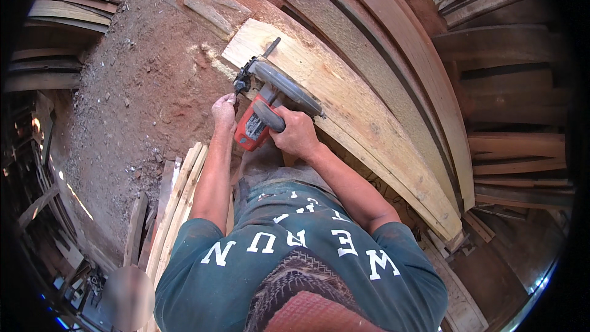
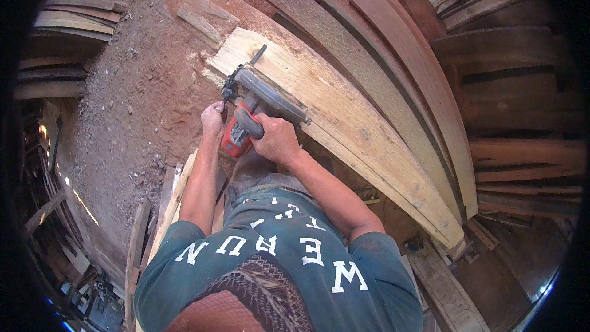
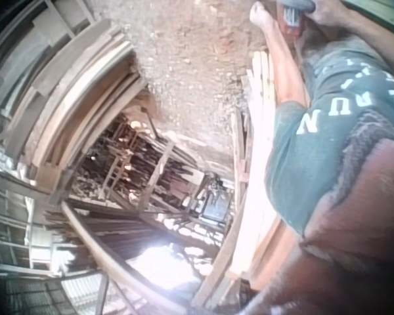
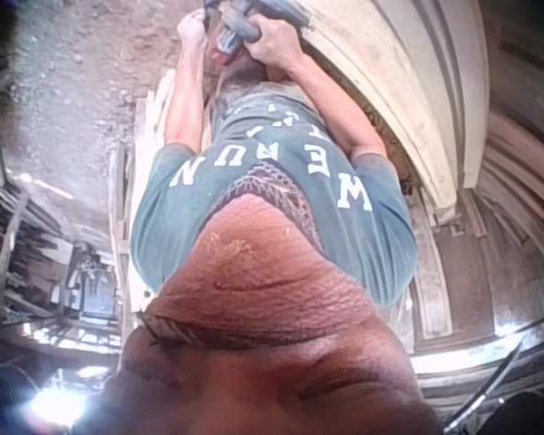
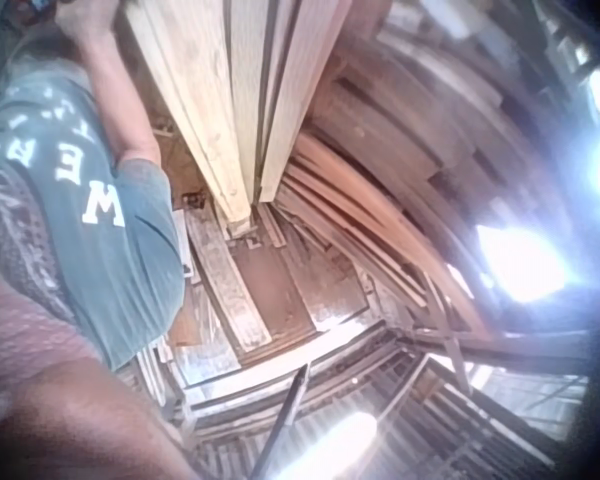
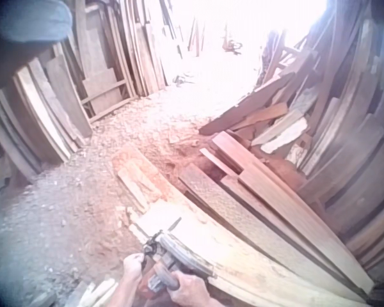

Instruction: The person uses a circular saw to cut a wooden plank on a workbench and then sorts the cut pieces into a lumber stack.

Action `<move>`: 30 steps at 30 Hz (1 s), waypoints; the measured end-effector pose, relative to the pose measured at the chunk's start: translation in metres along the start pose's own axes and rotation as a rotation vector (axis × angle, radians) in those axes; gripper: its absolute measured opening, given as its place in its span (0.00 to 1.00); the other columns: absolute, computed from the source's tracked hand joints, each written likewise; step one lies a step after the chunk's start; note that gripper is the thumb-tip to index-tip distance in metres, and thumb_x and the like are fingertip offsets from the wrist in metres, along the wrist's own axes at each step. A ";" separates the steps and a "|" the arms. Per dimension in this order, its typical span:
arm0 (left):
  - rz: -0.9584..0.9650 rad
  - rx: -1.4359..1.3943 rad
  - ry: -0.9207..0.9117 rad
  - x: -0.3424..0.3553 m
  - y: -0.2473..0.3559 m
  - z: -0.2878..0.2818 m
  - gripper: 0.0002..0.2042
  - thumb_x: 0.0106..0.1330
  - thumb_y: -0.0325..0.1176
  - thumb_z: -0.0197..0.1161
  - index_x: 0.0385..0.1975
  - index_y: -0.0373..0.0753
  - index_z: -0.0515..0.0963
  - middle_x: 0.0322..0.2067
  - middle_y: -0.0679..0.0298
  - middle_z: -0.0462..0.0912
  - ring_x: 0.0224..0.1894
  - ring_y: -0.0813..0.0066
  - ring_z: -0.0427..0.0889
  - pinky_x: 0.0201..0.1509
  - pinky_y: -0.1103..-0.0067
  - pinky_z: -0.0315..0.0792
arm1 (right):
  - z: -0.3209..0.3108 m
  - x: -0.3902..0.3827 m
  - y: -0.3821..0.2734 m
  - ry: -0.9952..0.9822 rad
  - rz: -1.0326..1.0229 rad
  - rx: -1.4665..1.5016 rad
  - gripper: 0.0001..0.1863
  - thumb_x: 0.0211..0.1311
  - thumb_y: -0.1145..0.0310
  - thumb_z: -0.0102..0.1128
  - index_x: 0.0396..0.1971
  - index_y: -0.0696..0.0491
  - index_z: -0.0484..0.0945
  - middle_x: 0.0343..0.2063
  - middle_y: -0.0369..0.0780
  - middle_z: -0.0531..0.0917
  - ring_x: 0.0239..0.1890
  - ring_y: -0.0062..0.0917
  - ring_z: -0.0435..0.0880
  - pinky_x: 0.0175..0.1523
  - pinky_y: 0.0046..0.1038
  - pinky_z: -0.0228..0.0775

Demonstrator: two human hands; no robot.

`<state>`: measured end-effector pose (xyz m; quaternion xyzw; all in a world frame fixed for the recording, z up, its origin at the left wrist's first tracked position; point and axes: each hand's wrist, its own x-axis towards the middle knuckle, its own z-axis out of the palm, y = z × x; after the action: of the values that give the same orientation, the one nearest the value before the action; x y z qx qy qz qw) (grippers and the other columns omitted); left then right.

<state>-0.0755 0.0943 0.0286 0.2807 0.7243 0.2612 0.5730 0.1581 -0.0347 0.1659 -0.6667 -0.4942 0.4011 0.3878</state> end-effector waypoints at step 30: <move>0.063 0.013 -0.042 0.027 0.033 -0.037 0.08 0.74 0.30 0.64 0.43 0.33 0.85 0.26 0.69 0.81 0.25 0.79 0.75 0.31 0.78 0.70 | 0.029 0.029 -0.028 0.022 -0.024 0.045 0.14 0.51 0.70 0.71 0.39 0.54 0.83 0.30 0.51 0.87 0.36 0.51 0.88 0.41 0.46 0.81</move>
<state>-0.1129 0.1350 0.0410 0.3125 0.7045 0.2683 0.5779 0.1270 0.0029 0.1761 -0.6563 -0.4887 0.3999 0.4129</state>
